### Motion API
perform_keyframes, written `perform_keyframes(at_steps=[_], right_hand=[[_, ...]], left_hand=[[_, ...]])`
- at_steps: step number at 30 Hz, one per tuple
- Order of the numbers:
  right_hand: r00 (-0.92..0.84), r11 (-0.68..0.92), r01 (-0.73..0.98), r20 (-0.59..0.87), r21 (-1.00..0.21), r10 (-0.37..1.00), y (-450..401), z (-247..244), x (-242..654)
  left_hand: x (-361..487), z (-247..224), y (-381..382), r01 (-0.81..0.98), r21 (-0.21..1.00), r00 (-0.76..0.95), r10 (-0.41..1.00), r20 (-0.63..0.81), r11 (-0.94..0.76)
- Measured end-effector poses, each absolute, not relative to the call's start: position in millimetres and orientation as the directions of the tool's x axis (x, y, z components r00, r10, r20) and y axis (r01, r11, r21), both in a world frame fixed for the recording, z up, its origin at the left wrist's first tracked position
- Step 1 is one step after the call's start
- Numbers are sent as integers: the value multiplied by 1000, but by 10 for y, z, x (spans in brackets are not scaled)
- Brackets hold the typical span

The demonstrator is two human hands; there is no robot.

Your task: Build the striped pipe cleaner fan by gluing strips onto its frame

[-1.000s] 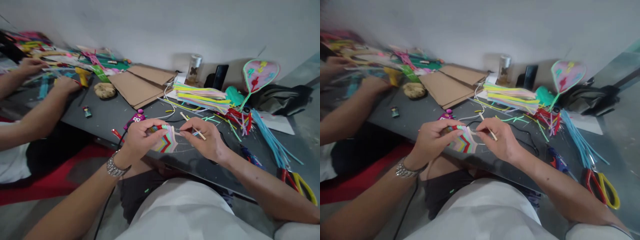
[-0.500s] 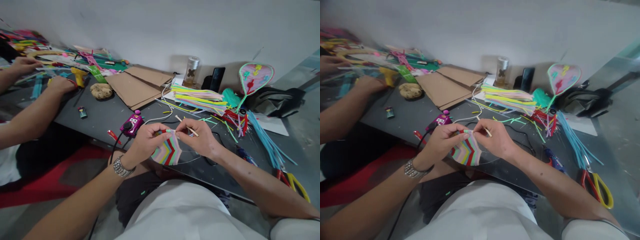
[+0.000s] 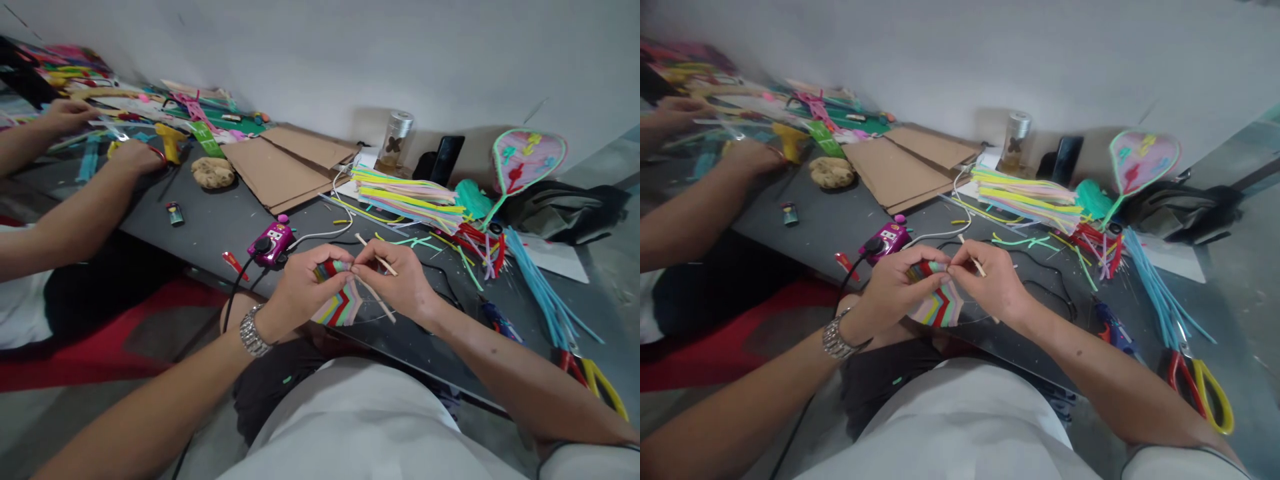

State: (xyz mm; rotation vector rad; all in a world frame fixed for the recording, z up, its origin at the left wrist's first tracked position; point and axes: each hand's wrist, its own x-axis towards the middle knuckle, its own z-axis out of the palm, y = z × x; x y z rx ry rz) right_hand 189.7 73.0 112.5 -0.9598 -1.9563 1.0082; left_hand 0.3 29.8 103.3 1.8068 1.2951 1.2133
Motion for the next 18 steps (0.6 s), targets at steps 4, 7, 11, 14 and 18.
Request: perform_keyframes(at_steps=[4, 7, 11, 14, 18], right_hand=[[-429, 366, 300, 218, -881, 877, 729, 1139, 1906], [-446, 364, 292, 211, -885, 870, 734, 1147, 1956], [-454, 374, 341, 197, -862, 869, 724, 1119, 2041], [-460, 338, 364, 148, -868, 875, 691, 1081, 2068], [-484, 313, 347, 117, -884, 867, 637, 1034, 2054]], left_hand=[[-22, 1043, 297, 416, 862, 108, 957, 270, -291], [-47, 1025, 298, 419, 872, 90, 967, 237, -252], [-83, 990, 293, 415, 884, 78, 976, 203, -217], [-93, 979, 284, 408, 893, 82, 982, 172, -190], [-78, 979, 262, 416, 892, 101, 984, 148, -177]])
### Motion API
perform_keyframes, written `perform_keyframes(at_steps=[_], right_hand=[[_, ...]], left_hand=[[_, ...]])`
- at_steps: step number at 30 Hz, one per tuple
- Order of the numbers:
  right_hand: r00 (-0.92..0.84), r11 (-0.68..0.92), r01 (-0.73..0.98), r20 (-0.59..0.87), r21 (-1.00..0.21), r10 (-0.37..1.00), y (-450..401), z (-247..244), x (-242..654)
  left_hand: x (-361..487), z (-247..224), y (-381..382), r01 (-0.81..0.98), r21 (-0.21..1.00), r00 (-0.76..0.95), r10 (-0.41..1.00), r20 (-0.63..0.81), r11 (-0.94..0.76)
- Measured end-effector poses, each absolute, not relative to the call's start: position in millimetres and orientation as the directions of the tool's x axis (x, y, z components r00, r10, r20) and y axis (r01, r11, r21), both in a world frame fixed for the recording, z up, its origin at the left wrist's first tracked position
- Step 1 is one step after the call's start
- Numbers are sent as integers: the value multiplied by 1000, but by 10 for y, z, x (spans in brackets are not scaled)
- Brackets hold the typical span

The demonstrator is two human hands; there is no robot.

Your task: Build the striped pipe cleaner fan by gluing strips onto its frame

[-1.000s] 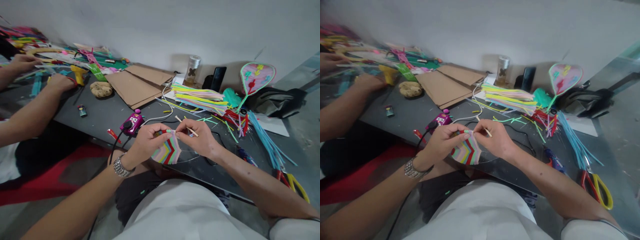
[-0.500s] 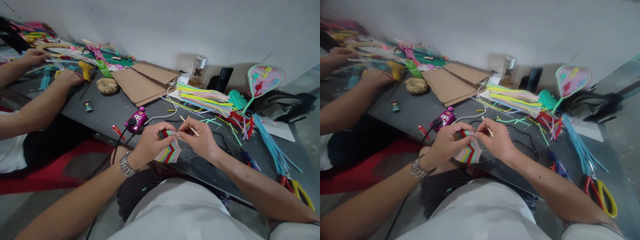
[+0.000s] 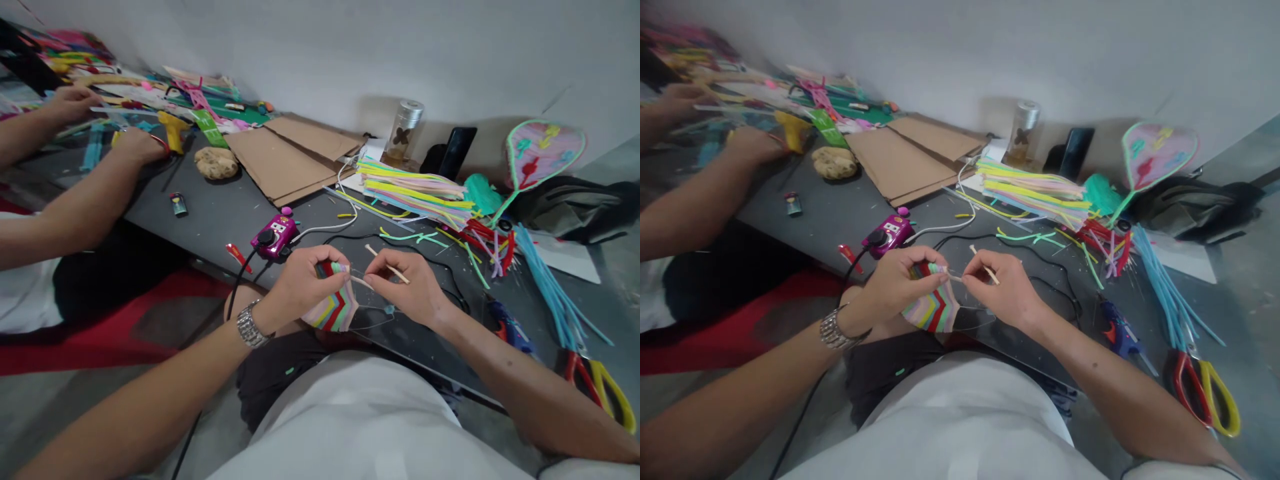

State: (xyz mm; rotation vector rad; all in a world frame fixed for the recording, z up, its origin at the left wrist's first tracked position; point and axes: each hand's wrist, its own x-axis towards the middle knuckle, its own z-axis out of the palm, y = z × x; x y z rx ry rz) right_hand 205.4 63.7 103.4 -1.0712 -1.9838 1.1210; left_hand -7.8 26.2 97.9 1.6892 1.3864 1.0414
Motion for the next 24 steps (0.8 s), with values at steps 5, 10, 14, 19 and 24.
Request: perform_keyframes(at_steps=[5, 10, 14, 19, 24], right_hand=[[-507, 335, 336, 131, -880, 852, 593, 991, 2027], [-499, 340, 343, 137, -875, 856, 556, 981, 2010], [-508, 351, 350, 139, -868, 850, 538, 961, 1996], [-504, 336, 336, 133, -880, 853, 531, 942, 1976], [-500, 333, 328, 137, -884, 855, 532, 936, 1954]], left_hand=[[-59, 984, 231, 417, 894, 115, 985, 128, -165], [-71, 980, 214, 398, 909, 131, 988, 80, -126], [-90, 948, 207, 352, 932, 146, 988, 39, -89], [-107, 907, 202, 342, 934, 156, 986, 51, -102], [-99, 888, 204, 374, 921, 126, 990, 70, -112]])
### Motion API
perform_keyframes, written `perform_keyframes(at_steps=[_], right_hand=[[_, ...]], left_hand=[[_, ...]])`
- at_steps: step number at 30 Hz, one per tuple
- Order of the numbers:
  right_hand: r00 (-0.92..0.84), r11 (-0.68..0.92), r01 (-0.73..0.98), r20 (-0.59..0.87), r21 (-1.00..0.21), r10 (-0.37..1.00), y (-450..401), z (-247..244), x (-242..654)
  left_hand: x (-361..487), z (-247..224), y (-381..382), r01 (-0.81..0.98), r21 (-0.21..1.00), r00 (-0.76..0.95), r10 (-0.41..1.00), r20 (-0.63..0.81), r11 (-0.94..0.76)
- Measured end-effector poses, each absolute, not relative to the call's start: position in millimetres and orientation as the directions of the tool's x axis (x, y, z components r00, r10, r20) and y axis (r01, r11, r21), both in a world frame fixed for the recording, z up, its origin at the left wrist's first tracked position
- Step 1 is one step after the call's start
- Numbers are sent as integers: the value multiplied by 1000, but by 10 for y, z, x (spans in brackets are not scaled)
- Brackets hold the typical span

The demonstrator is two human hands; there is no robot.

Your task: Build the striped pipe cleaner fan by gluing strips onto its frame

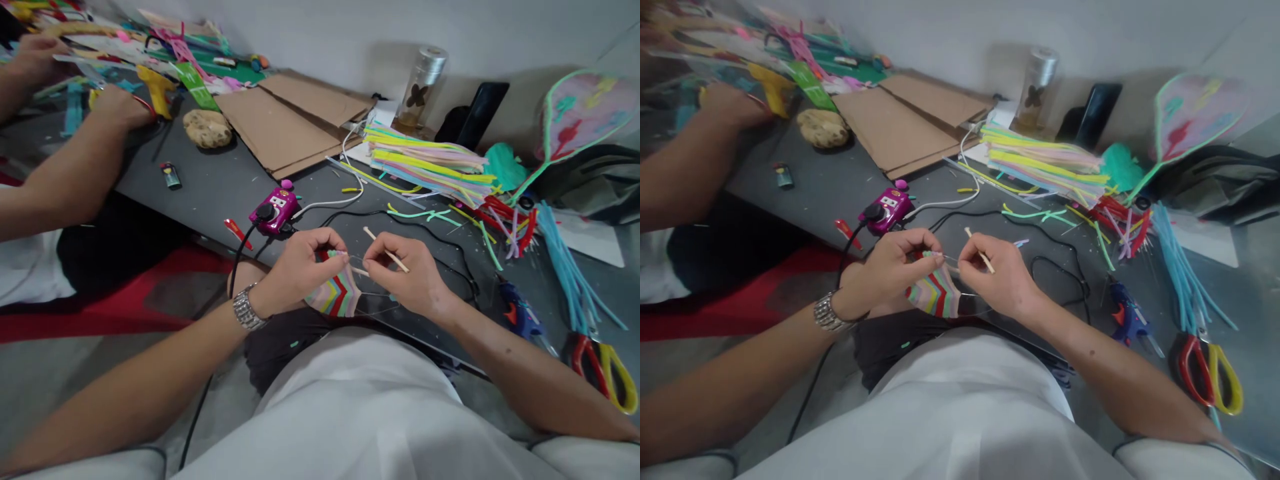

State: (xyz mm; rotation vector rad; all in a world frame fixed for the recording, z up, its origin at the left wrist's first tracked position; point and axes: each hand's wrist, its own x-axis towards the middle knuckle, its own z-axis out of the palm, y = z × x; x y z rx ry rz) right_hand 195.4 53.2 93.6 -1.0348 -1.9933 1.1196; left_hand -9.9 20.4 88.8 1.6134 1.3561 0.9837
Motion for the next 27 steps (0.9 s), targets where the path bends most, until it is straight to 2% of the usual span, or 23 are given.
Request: perform_keyframes(at_steps=[8, 13, 16, 19, 24, 27], right_hand=[[-497, 311, 376, 93, -873, 863, 608, 782, 1963], [-489, 388, 563, 85, -729, 868, 705, 594, 2069], [-475, 427, 654, 100, -624, 874, 745, 468, 2119], [-478, 467, 668, 147, -579, 866, 698, 375, 2146], [-523, 686, 505, 447, -523, 726, 375, 273, 2190], [-575, 762, 418, 506, -494, 643, 198, 215, 2222]], left_hand=[[-104, 784, 288, 361, 932, 111, 994, -20, -21], [-149, 572, 447, 416, 910, 119, 991, -54, -1], [-147, 421, 530, 534, 843, 95, 995, 18, -66], [-158, 315, 547, 582, 801, 87, 990, 110, -140], [-286, 223, 310, 644, 691, 9, 907, 421, -327], [-340, 193, 39, 644, 653, 50, 873, 485, -400]])
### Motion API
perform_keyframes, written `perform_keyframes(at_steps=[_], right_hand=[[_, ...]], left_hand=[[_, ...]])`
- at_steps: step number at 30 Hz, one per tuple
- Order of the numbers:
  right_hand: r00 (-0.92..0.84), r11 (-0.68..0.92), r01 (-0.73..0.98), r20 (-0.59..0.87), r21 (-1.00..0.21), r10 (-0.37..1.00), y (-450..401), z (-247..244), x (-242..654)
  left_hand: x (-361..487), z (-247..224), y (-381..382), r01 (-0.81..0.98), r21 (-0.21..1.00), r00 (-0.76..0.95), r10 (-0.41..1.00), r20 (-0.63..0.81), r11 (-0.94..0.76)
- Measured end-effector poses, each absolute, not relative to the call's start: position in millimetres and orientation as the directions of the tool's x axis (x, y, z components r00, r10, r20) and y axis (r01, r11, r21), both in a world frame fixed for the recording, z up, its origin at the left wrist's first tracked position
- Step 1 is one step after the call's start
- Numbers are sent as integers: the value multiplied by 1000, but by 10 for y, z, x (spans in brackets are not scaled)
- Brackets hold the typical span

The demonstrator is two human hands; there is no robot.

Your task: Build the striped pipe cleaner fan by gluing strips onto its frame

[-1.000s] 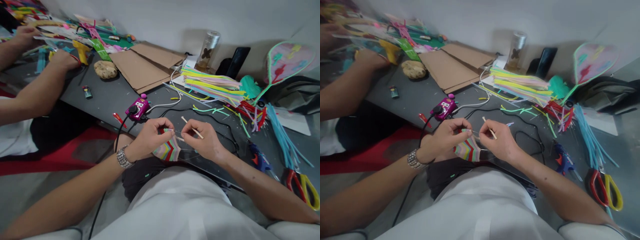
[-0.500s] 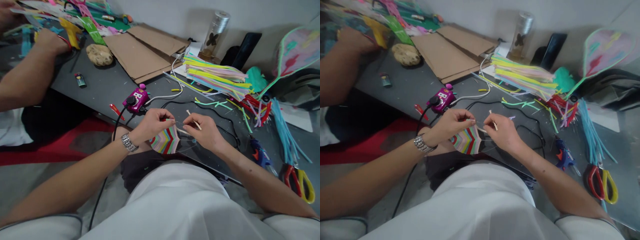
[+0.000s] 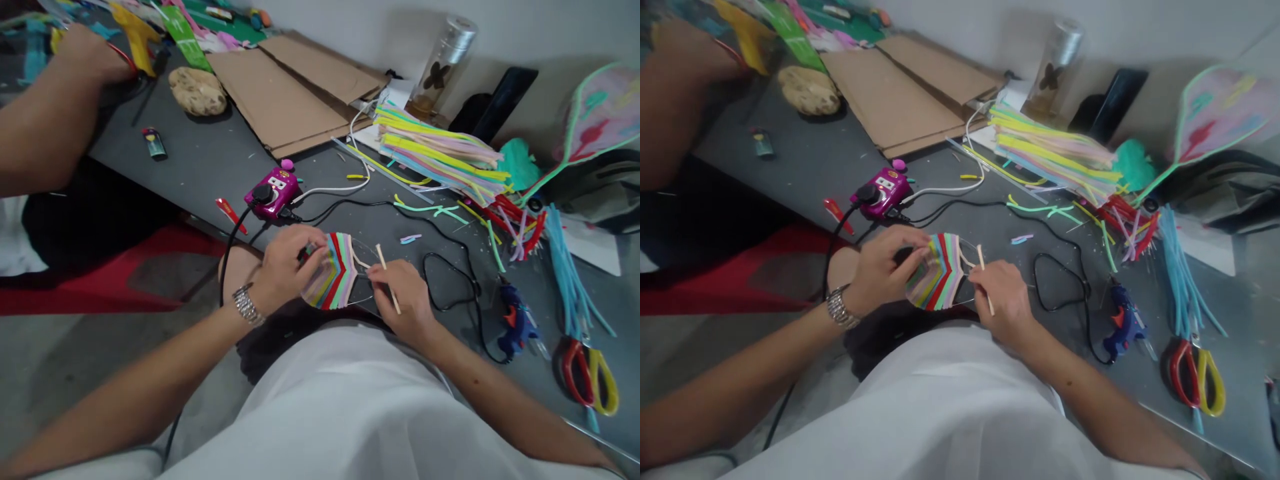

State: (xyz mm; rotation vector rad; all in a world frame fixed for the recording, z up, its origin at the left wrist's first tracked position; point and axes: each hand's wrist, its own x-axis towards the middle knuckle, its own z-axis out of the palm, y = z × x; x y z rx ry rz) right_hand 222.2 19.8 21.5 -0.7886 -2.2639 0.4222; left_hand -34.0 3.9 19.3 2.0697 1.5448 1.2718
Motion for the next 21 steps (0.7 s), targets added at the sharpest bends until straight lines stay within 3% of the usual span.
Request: perform_keyframes(at_steps=[7, 16, 21], right_hand=[[-708, 860, 391, 489, -330, 509, 149, 157, 2209], [-695, 848, 443, 488, -290, 529, 154, 94, 2181], [-789, 884, 440, 401, -161, 466, 161, 97, 2143]], left_hand=[[-269, 78, -287, 667, 478, 326, 801, 502, -571], [-250, -98, -299, 642, 538, 248, 812, 529, -546], [-231, -157, -292, 602, 577, 204, 806, 556, -551]])
